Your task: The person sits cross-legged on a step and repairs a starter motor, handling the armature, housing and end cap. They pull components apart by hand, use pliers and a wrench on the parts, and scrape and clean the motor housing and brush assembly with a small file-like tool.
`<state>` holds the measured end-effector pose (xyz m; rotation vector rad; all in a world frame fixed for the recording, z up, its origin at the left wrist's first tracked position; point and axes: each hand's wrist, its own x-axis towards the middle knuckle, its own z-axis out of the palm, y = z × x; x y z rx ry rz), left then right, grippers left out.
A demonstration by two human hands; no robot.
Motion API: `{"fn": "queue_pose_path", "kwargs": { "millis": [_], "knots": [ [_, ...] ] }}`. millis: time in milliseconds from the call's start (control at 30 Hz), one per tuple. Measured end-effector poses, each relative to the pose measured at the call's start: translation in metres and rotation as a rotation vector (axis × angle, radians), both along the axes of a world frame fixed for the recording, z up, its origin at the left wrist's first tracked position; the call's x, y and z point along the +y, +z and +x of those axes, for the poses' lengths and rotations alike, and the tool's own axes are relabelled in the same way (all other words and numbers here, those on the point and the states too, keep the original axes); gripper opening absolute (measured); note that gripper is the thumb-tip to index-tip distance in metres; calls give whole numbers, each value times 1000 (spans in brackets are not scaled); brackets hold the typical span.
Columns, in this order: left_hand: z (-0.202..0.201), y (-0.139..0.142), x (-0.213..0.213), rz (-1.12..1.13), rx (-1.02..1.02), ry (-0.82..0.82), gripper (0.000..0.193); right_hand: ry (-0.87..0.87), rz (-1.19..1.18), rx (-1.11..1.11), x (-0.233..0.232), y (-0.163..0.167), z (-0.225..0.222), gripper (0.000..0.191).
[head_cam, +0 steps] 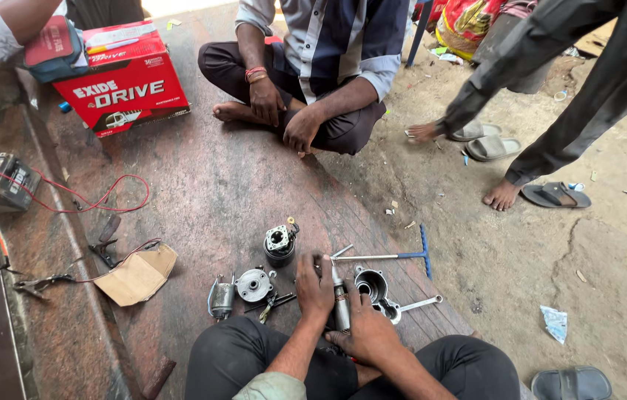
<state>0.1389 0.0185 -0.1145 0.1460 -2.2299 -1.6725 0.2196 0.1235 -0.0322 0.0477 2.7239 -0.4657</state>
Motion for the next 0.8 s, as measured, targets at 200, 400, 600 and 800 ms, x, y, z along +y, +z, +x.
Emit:
{"fn": "queue_pose_path", "kwargs": {
  "millis": [200,400,600,800],
  "knots": [
    [-7,36,3,-140,-258,-123,42,-10,26,-82,-2,51,0,125],
    [-16,43,9,-36,-497,-165,53,-34,-18,-38,4,64,-11,125],
    [-29,35,11,75,-389,-197,52,-25,1,-25,9,58,-18,124],
    [-32,35,9,292,-367,-270,51,-11,47,-60,8,54,-20,127]
  ]
}}
